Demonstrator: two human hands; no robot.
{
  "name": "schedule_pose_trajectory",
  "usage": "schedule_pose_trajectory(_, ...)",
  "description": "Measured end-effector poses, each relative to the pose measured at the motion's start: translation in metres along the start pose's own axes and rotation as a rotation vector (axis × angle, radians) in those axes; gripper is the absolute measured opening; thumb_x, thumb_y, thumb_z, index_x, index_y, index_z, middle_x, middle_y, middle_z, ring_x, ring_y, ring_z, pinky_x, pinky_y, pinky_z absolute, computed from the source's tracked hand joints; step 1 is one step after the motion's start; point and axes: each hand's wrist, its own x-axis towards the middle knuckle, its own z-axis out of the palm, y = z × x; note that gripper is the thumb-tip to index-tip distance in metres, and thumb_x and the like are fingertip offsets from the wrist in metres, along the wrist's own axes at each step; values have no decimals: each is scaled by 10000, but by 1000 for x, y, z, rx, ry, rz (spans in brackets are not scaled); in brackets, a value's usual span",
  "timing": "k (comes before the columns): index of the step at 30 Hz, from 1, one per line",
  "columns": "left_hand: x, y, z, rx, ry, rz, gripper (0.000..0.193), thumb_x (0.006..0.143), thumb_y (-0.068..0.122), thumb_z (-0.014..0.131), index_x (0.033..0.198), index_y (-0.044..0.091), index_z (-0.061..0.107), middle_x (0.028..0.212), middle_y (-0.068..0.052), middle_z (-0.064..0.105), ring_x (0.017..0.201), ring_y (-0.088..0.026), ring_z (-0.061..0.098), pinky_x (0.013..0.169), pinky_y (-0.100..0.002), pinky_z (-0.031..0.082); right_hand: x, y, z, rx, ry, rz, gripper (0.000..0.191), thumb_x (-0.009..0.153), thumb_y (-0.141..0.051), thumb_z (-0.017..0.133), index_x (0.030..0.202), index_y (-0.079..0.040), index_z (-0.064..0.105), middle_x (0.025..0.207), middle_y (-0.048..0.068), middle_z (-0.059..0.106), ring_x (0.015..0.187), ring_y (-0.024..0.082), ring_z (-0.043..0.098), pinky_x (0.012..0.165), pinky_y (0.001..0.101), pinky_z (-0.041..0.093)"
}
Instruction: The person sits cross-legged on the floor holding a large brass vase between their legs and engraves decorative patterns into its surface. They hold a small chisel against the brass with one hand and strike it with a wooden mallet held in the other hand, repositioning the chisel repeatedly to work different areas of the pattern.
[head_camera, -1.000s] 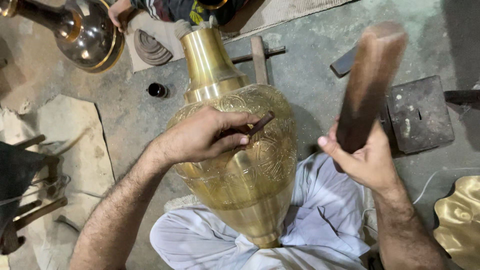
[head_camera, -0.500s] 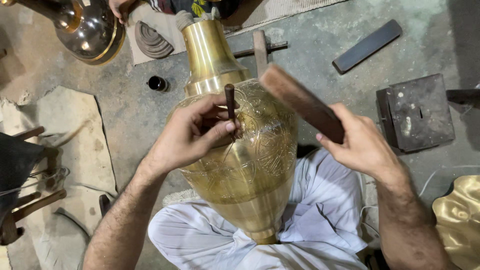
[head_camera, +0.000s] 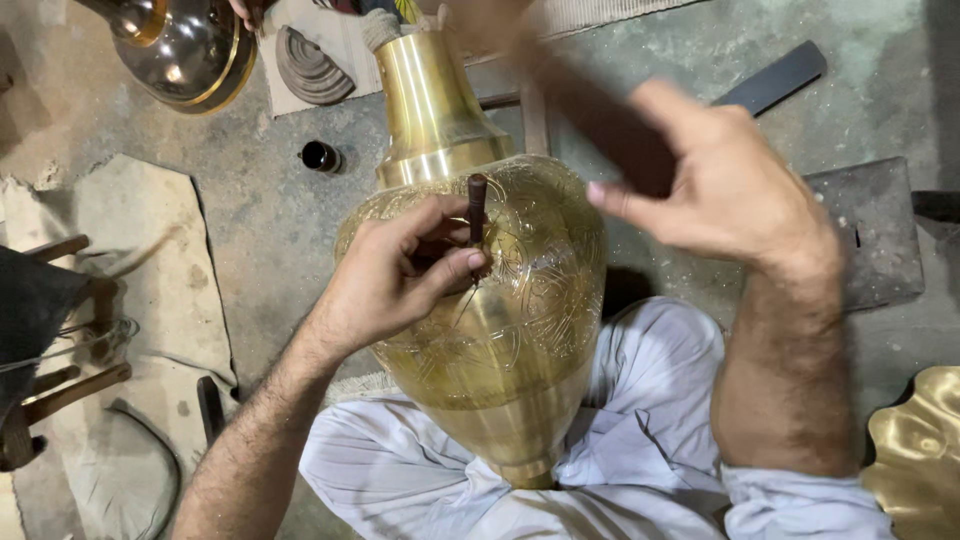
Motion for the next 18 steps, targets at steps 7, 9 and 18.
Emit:
schedule_pose_trajectory(7, 9, -3, -1, 102, -147, -9, 348, 974, 267, 714, 1282, 119, 644, 1090, -67, 816, 973, -178, 813, 889, -364, 663, 11, -21, 3, -172, 34, -181, 316, 897, -147, 814, 1120, -42, 617, 745, 66, 676, 562, 175, 655, 469, 355, 546)
schedule_pose_trajectory(9, 9, -2, -1, 98, -199, -2, 356, 974, 270, 704, 1297, 133, 641, 1105, -63, 815, 995, -179, 807, 915, -376, 656, 0, -10, 1, -411, -6, -284, 332, 807, -77, 799, 1116, -94, 679, 696, 54, 688, 582, 190, 664, 512, 403, 512)
schedule_pose_trajectory(18, 9, 2, -3, -10, -173, -22, 455, 966, 256, 672, 1391, 124, 576, 1107, -78, 800, 1033, -180, 796, 939, -382, 655, -24, 23, 22, 181, 287, -153, 378, 941, -171, 848, 1139, 2, 576, 915, 38, 712, 836, 89, 673, 702, 280, 574)
